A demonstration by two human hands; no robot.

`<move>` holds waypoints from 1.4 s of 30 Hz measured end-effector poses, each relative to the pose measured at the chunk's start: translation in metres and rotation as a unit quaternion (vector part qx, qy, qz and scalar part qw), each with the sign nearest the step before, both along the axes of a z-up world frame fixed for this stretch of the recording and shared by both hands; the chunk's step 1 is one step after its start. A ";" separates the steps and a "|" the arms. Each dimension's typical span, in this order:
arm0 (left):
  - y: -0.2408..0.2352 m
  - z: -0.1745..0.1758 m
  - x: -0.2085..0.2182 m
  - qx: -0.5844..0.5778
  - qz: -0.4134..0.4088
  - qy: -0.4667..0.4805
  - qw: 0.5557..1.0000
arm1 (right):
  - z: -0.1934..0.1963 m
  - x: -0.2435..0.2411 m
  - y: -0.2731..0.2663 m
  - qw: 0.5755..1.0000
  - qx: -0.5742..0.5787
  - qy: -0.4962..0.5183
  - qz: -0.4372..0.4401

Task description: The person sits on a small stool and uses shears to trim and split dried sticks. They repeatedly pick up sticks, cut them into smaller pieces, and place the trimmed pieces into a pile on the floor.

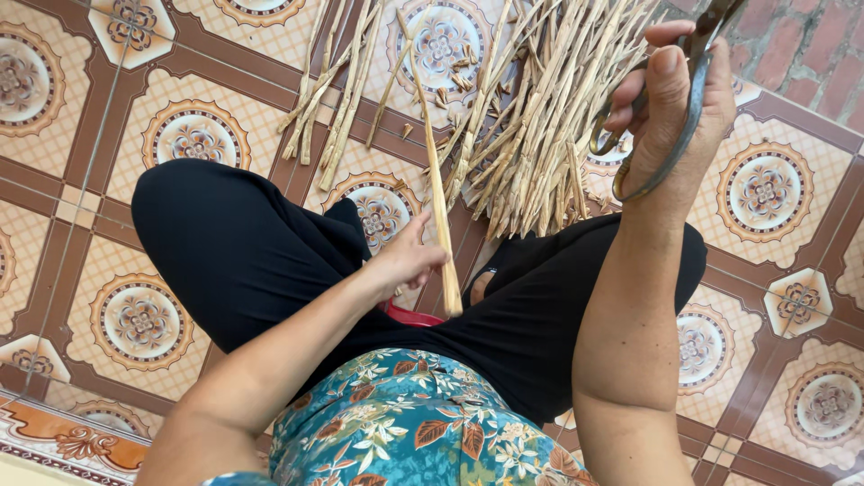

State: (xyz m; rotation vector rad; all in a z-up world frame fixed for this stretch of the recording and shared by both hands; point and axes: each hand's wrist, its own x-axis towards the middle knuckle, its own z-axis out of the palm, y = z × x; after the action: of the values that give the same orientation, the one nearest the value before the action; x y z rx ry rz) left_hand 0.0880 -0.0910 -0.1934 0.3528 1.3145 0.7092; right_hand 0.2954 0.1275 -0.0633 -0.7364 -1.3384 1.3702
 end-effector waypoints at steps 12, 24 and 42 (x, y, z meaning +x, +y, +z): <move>-0.002 0.200 -0.064 0.467 -0.047 0.080 0.879 | -0.002 -0.028 -0.004 0.998 0.014 -0.063 -0.017; 0.077 0.197 -0.043 0.606 0.011 0.191 0.772 | 0.016 -0.048 -0.050 0.995 0.076 0.004 0.072; 0.106 0.101 -0.068 0.494 0.077 0.030 0.865 | 0.023 -0.085 -0.059 0.934 0.159 -0.312 0.069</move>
State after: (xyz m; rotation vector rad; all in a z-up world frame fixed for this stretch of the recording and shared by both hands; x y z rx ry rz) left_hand 0.0202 0.0154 -0.0927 1.1055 0.9420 1.5047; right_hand 0.2105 0.0686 -0.0408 -0.9054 -2.0881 1.0120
